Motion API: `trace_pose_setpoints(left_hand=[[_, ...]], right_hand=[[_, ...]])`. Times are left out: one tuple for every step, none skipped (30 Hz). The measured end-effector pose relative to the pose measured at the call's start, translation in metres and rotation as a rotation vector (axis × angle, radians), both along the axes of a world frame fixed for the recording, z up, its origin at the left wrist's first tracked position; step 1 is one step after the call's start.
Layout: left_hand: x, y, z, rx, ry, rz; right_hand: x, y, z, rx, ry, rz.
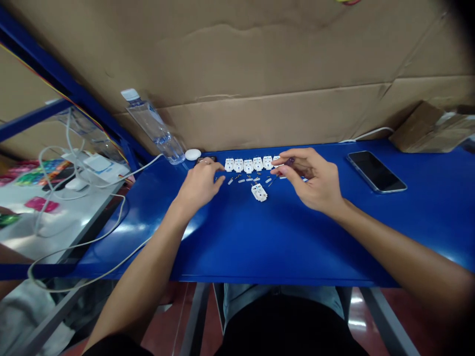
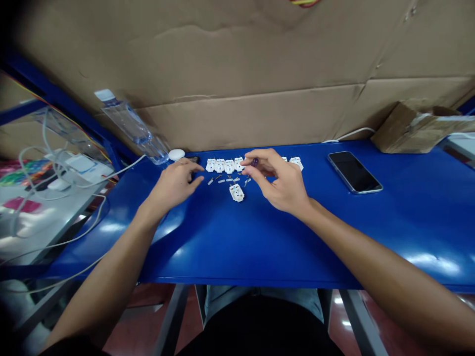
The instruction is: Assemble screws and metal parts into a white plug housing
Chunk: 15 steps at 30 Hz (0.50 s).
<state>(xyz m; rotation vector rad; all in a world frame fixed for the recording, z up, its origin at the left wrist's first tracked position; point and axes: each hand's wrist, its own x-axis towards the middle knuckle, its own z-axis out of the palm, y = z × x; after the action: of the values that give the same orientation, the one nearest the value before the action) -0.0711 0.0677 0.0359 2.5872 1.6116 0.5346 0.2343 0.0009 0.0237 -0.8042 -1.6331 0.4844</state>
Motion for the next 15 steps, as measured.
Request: trace_pose_setpoints(left_hand=[[-0.005, 0.004, -0.001, 0.009, 0.067, 0.041], [-0.009, 0.006, -0.003, 0.009, 0.119, 0.070], [-0.011, 0.008, -0.004, 0.001, 0.160, 0.093], [-0.011, 0.009, -0.006, -0.013, 0.195, 0.112], [-0.011, 0.008, -0.007, -0.026, 0.224, 0.129], [-0.009, 0.008, -0.008, -0.037, 0.251, 0.143], [-0.007, 0.006, -0.008, -0.045, 0.274, 0.153], [-0.005, 0.005, -0.007, -0.048, 0.292, 0.155], [-0.003, 0.004, -0.007, -0.048, 0.305, 0.149], [-0.001, 0.002, -0.006, -0.049, 0.312, 0.135], [0.000, 0.001, -0.006, -0.051, 0.312, 0.118], [0.000, 0.000, -0.005, -0.053, 0.306, 0.100], [0.001, 0.000, -0.006, -0.056, 0.295, 0.083], [0.001, -0.001, -0.006, -0.063, 0.271, 0.065], [0.001, -0.001, -0.006, -0.079, 0.213, 0.038]], right_hand=[[0.002, 0.002, 0.000, -0.005, -0.009, -0.004], [0.004, 0.004, -0.001, -0.010, -0.019, -0.009], [0.006, 0.006, -0.002, -0.012, -0.029, -0.015], [0.007, 0.007, -0.002, -0.012, -0.041, -0.021], [0.008, 0.007, -0.003, -0.010, -0.055, -0.027], [0.008, 0.007, -0.003, -0.006, -0.071, -0.031], [0.008, 0.007, -0.004, 0.000, -0.086, -0.032], [0.007, 0.006, -0.004, 0.003, -0.096, -0.030], [0.007, 0.006, -0.004, 0.003, -0.101, -0.024], [0.006, 0.005, -0.004, 0.001, -0.101, -0.017], [0.006, 0.005, -0.004, -0.003, -0.096, -0.008], [0.005, 0.004, -0.004, -0.007, -0.088, 0.000], [0.005, 0.004, -0.004, -0.013, -0.077, 0.008], [0.004, 0.004, -0.004, -0.020, -0.059, 0.018], [0.003, 0.003, -0.005, -0.027, -0.036, 0.030]])
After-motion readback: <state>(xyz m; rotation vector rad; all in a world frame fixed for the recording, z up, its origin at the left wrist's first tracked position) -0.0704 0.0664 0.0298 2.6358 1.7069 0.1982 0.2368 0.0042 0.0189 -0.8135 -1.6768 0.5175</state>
